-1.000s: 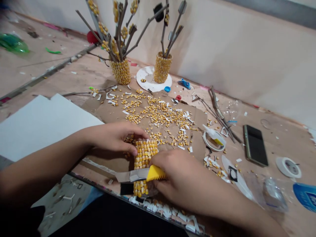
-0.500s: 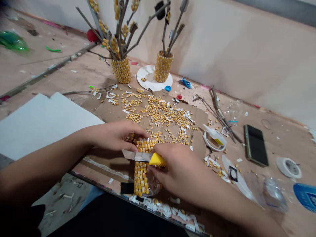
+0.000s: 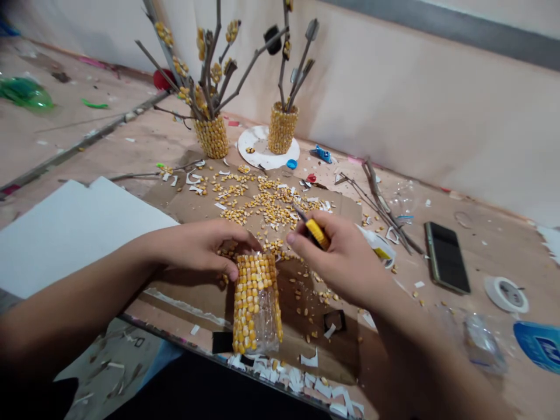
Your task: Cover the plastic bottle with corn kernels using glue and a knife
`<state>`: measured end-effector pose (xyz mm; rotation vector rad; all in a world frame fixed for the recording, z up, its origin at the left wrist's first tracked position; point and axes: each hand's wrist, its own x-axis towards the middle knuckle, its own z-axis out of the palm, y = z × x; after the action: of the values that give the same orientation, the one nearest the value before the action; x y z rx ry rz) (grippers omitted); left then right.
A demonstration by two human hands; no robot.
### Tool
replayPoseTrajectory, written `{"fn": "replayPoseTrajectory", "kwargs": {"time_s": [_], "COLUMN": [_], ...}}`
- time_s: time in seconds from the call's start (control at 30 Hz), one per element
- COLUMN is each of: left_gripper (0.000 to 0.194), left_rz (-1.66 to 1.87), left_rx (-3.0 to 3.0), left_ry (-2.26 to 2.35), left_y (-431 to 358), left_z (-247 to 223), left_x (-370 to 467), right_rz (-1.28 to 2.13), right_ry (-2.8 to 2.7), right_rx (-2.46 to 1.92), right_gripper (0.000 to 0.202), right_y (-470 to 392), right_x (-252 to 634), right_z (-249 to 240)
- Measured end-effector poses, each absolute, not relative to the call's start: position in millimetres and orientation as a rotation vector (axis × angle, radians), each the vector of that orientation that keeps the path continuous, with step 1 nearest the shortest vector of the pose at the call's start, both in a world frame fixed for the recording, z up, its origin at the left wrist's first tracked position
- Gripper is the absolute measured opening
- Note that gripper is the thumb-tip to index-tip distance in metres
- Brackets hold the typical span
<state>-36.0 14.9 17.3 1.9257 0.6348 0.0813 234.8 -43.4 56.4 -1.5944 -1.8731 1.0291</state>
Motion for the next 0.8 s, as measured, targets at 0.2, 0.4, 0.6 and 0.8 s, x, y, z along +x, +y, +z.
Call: {"fn": "replayPoseTrajectory", "kwargs": {"time_s": [0.2,0.4,0.6,0.8], "left_gripper": [0.051,0.038,0.025,0.024], "left_rz": [0.078,0.153,0.313,0.380], "left_rx": [1.878,1.898,2.000,2.006], "left_ry": [0.635,0.653,0.785,1.039], "left_y": [21,22,25,28], "left_z": [23,24,26,20], "left_x": [-46,-47,-43,-39], "right_rz": [0.636,0.553,0.499,0.510], "right_ry": [-1.784,-2.041,-2.109,-2.153], "right_rx": [-1.787,-2.134,-2.121,-2.073], "right_gripper": [0.023,0.019,0.014,0.013], "right_y": [-1,14,15,12], "right_x": [268,273,267,262], "right_z": [28,5,-10,-13]}}
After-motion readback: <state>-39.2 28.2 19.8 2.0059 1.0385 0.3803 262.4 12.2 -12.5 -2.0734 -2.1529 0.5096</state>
